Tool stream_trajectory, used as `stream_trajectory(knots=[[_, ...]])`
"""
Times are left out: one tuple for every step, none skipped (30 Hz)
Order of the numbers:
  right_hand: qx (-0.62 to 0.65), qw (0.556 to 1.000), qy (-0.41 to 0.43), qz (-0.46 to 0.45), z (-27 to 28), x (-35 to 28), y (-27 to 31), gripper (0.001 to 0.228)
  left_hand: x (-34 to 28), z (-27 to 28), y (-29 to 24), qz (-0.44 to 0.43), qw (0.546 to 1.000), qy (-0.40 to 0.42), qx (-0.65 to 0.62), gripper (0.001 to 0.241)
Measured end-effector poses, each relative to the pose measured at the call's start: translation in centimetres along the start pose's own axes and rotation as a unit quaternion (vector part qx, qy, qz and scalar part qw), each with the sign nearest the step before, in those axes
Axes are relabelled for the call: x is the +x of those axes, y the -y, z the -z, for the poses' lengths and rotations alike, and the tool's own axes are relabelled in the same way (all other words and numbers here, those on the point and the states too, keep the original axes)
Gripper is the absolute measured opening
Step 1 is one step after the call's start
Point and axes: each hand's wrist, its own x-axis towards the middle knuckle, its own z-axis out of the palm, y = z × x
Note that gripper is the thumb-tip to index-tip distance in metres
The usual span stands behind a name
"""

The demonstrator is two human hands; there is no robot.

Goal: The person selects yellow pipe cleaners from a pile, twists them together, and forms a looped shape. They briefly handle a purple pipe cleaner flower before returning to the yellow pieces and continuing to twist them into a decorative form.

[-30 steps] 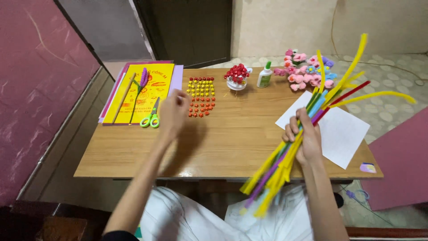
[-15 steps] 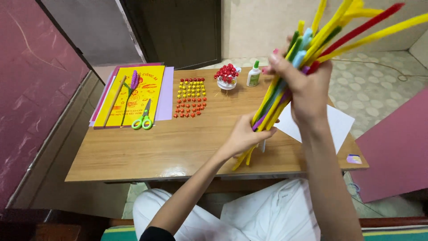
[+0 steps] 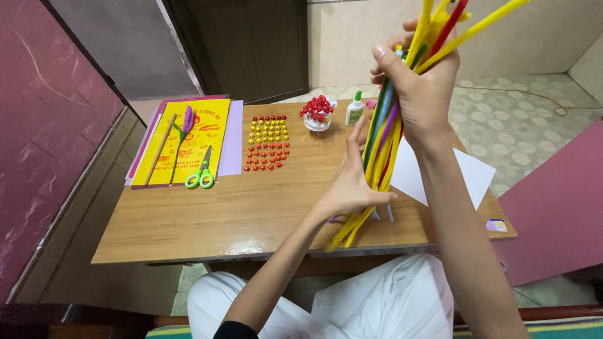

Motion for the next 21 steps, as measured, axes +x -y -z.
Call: stream_trajectory(knots=[[0.0, 1.0, 0.0, 0.0, 0.0, -0.1, -0.2, 0.032, -0.1, 0.0, 0.4, 0.0, 1.0, 0.0, 0.0, 0.122], [-0.01, 1.0, -0.011, 0.001, 0.1, 0.0, -0.3, 0.029, -0.1, 0.1, 0.7, 0.011, 0.999, 0.01, -0.035, 0.123], [-0.02, 1.0, -0.022, 0.003, 0.1, 0.0, -0.5, 0.027, -0.1, 0.2, 1.1, 0.022, 0.997, 0.019, -0.07, 0.126], [-0.019, 1.0, -0.022, 0.003, 0.1, 0.0, -0.5, 0.027, 0.1, 0.1, 0.3, 0.021, 0.997, 0.019, -0.069, 0.126], [-0.006, 1.0, -0.028, 0.011, 0.0, 0.1, -0.5, 0.029, 0.3, 0.1, -0.5, 0.055, 0.996, -0.018, -0.073, 0.121], [0.009, 0.999, -0.035, 0.016, -0.1, 0.1, -0.6, 0.032, 0.4, 0.1, -1.2, 0.091, 0.991, -0.056, -0.077, 0.117], [0.01, 0.999, -0.035, 0.015, -0.4, 0.0, -0.5, 0.032, 0.8, -0.1, -1.1, 0.092, 0.991, -0.057, -0.076, 0.117], [-0.021, 0.998, -0.047, 0.023, -0.7, 0.2, -0.2, 0.026, 1.5, -0.3, -1.0, 0.114, 0.987, -0.083, -0.081, 0.098], [-0.052, 0.996, -0.059, 0.031, -1.0, 0.3, 0.0, 0.026, 2.2, -0.5, -1.0, 0.135, 0.981, -0.109, -0.087, 0.081], [-0.052, 0.996, -0.06, 0.031, -1.3, 0.4, 0.3, 0.026, 2.7, -0.8, 0.3, 0.135, 0.981, -0.108, -0.087, 0.081], [-0.004, 0.997, -0.072, 0.002, -1.6, 0.5, 0.6, 0.03, 3.1, -1.1, 1.5, 0.115, 0.987, -0.103, -0.054, 0.047], [0.043, 0.995, -0.085, -0.028, -1.8, 0.6, 0.9, 0.038, 3.6, -1.4, 2.8, 0.095, 0.99, -0.097, -0.021, 0.019], [0.043, 0.995, -0.085, -0.028, -1.5, 1.1, 1.1, 0.038, 3.6, -1.2, 2.4, 0.095, 0.991, -0.097, -0.021, 0.019], [0.035, 0.995, -0.091, -0.02, -1.2, 1.6, 1.2, 0.036, 3.5, -1.0, 2.1, 0.097, 0.991, -0.077, -0.051, 0.02], [0.027, 0.995, -0.097, -0.011, -0.9, 2.0, 1.3, 0.043, 3.5, -0.8, 1.8, 0.099, 0.99, -0.058, -0.08, 0.026], [0.026, 0.995, -0.097, -0.012, -0.4, 2.5, 1.8, 0.043, 3.4, -0.4, 1.5, 0.099, 0.99, -0.057, -0.08, 0.026], [-0.024, 0.996, -0.082, -0.019, 0.1, 2.9, 2.2, 0.046, 3.2, 0.0, 1.2, 0.119, 0.988, -0.023, -0.096, 0.033], [-0.074, 0.995, -0.067, -0.027, 0.7, 3.3, 2.6, 0.052, 3.1, 0.4, 0.9, 0.138, 0.984, 0.012, -0.111, 0.04], [-0.074, 0.995, -0.068, -0.027, 1.5, 3.9, 2.3, 0.052, 2.9, 0.9, 0.7, 0.139, 0.984, 0.013, -0.111, 0.04], [-0.078, 0.994, -0.071, -0.026, 2.3, 4.6, 2.0, 0.04, 2.7, 1.3, 0.4, 0.136, 0.984, 0.041, -0.107, 0.036], [-0.082, 0.994, -0.074, -0.026, 3.2, 5.2, 1.8, 0.03, 2.5, 1.8, 0.2, 0.133, 0.983, 0.07, -0.103, 0.032]])
